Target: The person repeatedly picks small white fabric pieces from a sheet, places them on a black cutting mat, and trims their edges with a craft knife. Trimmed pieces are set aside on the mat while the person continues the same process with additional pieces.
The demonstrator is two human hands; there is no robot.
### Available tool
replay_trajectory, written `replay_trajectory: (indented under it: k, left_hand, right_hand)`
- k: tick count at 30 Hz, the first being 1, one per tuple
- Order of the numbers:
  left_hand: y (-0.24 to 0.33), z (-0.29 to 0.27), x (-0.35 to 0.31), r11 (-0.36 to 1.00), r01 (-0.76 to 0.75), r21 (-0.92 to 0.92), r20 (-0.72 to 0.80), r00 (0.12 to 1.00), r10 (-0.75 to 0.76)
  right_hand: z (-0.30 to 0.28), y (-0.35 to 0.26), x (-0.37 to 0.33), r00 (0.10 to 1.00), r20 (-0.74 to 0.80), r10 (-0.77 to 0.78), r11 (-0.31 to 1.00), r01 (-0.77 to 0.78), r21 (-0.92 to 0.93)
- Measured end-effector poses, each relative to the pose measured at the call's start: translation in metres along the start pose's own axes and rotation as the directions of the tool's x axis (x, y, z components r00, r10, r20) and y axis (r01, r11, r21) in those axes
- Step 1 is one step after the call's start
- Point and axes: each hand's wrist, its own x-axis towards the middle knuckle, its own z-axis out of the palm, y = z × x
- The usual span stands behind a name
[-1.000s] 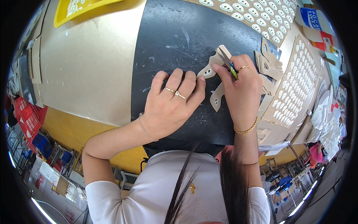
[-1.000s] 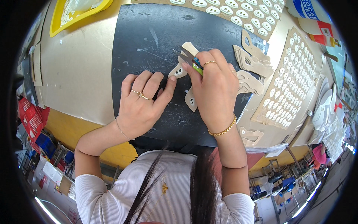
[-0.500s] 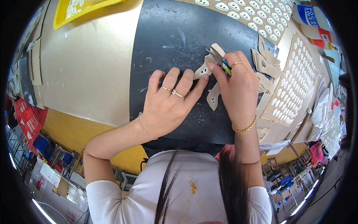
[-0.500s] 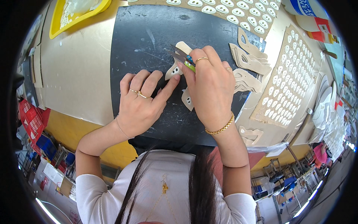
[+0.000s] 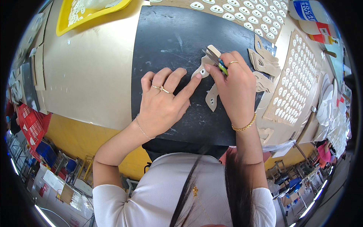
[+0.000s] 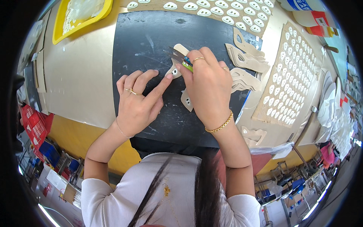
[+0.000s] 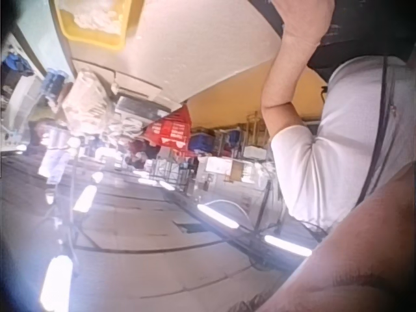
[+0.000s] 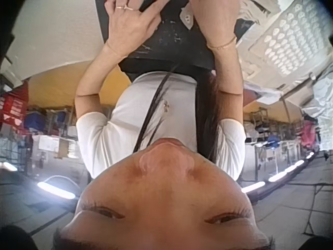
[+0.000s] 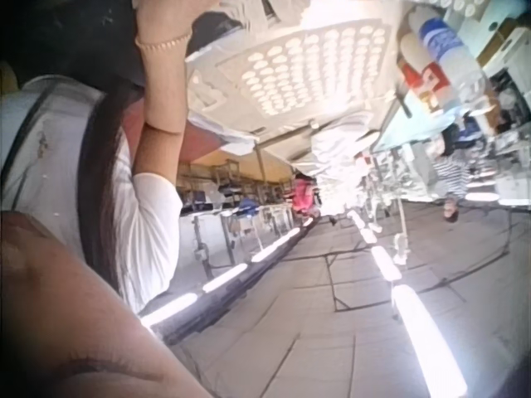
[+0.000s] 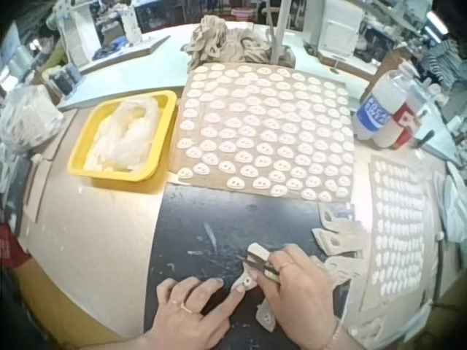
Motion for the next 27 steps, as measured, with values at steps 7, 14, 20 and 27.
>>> replay_trajectory:
  k: [7, 14, 20, 27]
  left_hand:
    - [0.004, 0.003, 0.003, 1.0, 0.025, 0.012, 0.008, 1.0, -0.025]
    - [0.005, 0.006, 0.003, 0.996, 0.075, -0.048, 0.013, 0.997, -0.074]
    - [0.007, 0.004, 0.009, 0.997, 0.074, -0.01, 0.014, 0.997, -0.074]
    - [0.009, 0.008, 0.012, 0.996, 0.048, 0.08, -0.006, 0.999, -0.048]
  right_hand:
    - [0.002, 0.001, -0.001, 1.0, 0.002, 0.003, 1.0, -0.003, -0.027]
    - [0.003, 0.003, -0.001, 0.999, -0.018, -0.04, 0.999, 0.04, -0.032]
    - [0.004, 0.006, -0.002, 0.998, -0.046, -0.053, 0.999, 0.052, -0.012]
    - [-0.012, 0.004, -0.005, 1.0, 0.003, 0.013, 0.998, -0.014, 0.066]
